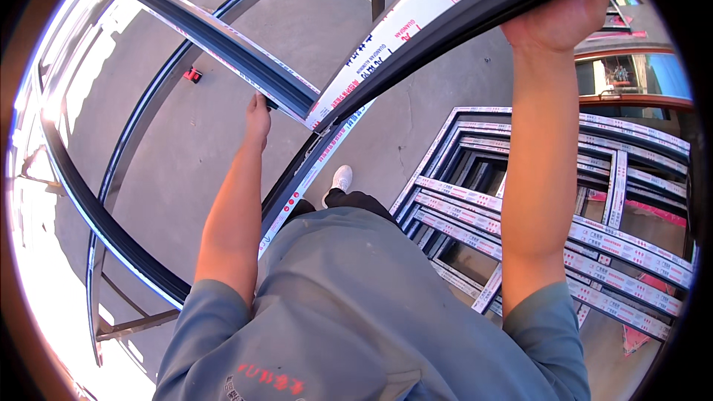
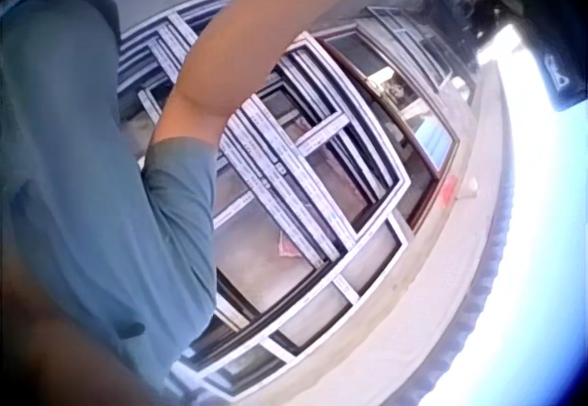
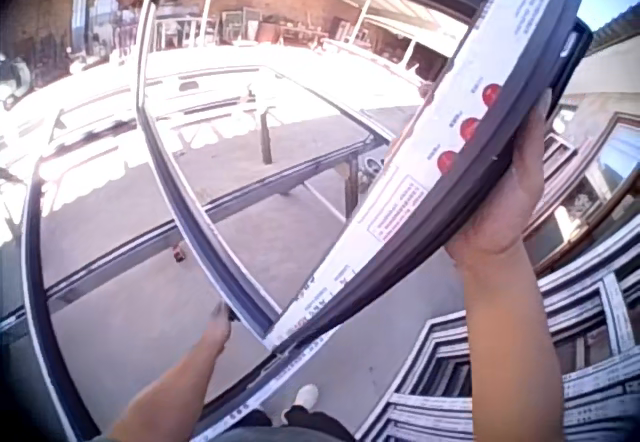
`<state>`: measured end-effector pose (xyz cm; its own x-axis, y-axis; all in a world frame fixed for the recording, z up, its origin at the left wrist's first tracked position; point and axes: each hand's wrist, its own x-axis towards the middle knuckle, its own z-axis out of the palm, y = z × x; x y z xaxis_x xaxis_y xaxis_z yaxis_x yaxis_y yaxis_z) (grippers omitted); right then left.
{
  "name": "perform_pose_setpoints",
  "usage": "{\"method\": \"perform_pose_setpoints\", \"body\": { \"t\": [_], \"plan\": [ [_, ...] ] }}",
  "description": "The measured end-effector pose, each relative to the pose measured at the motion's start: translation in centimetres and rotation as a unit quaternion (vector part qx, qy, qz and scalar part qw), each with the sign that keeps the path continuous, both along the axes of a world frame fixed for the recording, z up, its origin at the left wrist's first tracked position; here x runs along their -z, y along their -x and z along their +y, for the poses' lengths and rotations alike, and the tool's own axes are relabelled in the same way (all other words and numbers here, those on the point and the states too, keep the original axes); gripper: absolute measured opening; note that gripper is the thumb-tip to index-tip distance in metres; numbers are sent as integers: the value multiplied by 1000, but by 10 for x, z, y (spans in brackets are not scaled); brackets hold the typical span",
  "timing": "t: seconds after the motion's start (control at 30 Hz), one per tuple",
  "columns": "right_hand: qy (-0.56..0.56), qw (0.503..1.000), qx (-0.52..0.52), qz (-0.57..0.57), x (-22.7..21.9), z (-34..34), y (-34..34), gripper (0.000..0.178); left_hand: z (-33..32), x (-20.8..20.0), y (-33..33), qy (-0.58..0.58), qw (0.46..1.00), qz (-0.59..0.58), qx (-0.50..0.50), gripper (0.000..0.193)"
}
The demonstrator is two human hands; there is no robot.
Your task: The person assembles a large metal window frame by inserting a tool into the corner joints to secure them, moving around the large frame on the ground to reach different sections, and picking up screws and a drill from a bucket.
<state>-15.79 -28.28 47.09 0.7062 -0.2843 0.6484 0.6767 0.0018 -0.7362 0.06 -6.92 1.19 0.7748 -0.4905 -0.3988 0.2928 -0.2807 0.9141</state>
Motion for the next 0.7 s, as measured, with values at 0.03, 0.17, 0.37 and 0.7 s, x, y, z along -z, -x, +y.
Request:
{"method": "perform_pose_setpoints", "body": {
  "t": [0.03, 0.17, 0.37, 0.7],
  "plan": [
    [18, 999, 6, -28, 2, -8, 1, 49, 3, 2, -3, 12, 1000, 19, -21, 59],
    [-17, 999, 16, -49, -2, -4, -6, 49, 4, 24, -13, 78, 993, 73, -48, 74],
    [23, 999, -14, -24, -7, -2, -3, 50, -18, 8, -2, 181, 971, 117, -103, 69],
    [35, 997, 62, -11, -7, -1, -2, 46, -8, 18, -7, 16, 997, -65, 34, 46]
  ]
}}
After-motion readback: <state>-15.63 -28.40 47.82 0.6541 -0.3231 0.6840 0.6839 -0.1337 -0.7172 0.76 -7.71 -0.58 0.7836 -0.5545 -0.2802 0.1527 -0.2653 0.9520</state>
